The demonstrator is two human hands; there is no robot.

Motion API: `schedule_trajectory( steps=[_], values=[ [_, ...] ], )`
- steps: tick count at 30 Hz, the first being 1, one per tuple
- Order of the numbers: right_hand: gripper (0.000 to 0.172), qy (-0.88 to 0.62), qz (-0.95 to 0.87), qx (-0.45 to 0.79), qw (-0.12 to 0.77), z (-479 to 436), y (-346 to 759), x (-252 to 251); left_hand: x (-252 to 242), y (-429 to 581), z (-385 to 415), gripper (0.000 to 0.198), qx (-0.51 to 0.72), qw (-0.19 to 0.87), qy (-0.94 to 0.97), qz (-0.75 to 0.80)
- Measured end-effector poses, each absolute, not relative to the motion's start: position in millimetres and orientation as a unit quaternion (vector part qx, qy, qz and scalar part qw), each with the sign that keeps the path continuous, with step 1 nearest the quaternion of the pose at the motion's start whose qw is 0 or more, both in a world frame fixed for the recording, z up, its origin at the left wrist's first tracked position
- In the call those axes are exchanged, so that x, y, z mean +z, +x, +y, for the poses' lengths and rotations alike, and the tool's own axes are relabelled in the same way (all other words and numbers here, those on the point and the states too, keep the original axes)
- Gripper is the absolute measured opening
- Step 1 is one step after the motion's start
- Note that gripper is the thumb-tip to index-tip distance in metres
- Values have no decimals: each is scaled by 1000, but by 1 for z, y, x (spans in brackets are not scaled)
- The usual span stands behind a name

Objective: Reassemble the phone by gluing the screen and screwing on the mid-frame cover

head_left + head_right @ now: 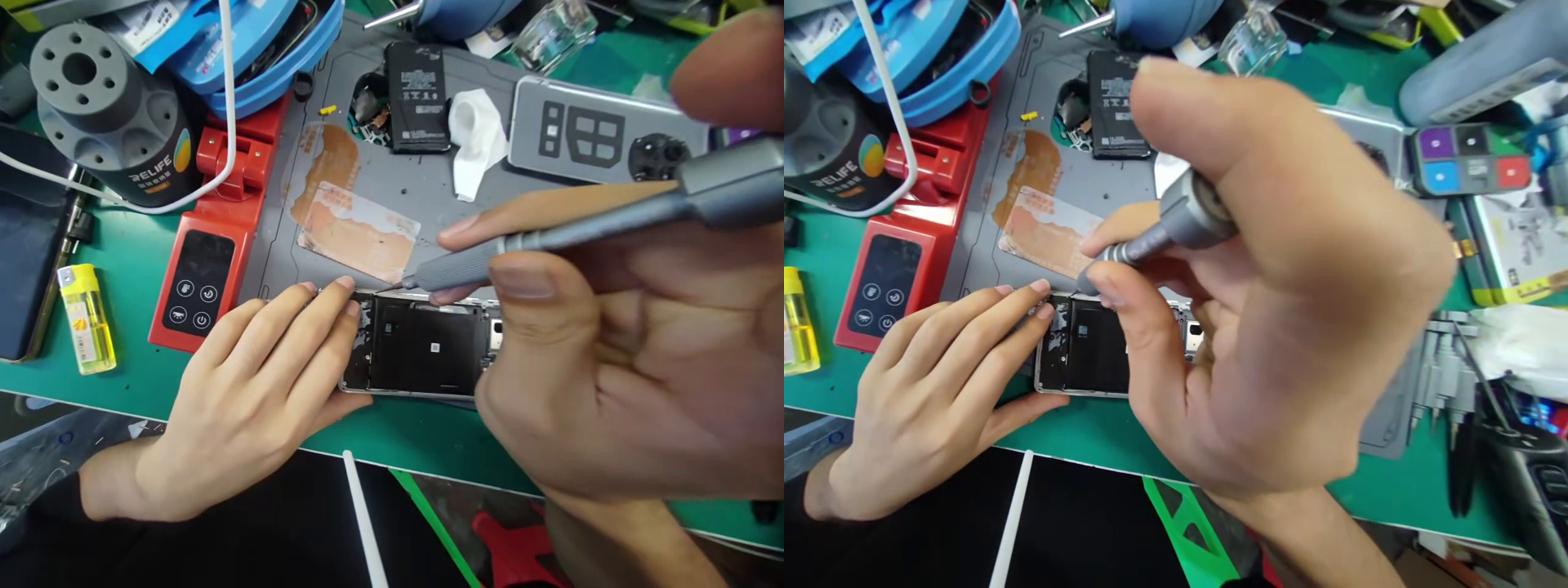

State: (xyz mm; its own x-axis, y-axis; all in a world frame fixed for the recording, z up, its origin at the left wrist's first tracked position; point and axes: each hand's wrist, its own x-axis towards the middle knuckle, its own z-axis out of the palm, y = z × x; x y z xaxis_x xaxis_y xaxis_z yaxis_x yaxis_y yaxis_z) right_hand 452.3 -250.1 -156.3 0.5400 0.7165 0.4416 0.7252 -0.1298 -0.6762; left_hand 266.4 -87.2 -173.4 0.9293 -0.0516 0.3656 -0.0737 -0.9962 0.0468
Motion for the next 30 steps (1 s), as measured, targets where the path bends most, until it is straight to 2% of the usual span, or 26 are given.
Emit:
schedule_trajectory(
  steps=[3,7,12,14,17,22,27,30],
  values=[
    [35,-794,-473,-44,379,-251,449,-155,-174,267,-88,53,184,31,982,-27],
    [32,-795,-485,-61,359,-249,450,-154,-173,267,-88,52,179,31,983,-27],
    [49,-756,-483,-20,441,-242,449,-156,-171,267,-87,50,182,25,982,-29],
    [51,-748,-469,-14,469,-240,447,-157,-172,266,-87,50,186,22,982,-30],
    [53,-744,-456,-16,488,-240,444,-160,-172,267,-87,52,190,22,981,-30],
    [68,-721,-471,-7,509,-239,443,-164,-172,267,-88,52,190,25,981,-28],
    [54,-712,-496,-65,492,-231,442,-160,-173,267,-87,54,196,27,980,-27],
    [51,-701,-518,-100,480,-228,442,-159,-174,267,-87,54,202,27,979,-28]
  ],
)
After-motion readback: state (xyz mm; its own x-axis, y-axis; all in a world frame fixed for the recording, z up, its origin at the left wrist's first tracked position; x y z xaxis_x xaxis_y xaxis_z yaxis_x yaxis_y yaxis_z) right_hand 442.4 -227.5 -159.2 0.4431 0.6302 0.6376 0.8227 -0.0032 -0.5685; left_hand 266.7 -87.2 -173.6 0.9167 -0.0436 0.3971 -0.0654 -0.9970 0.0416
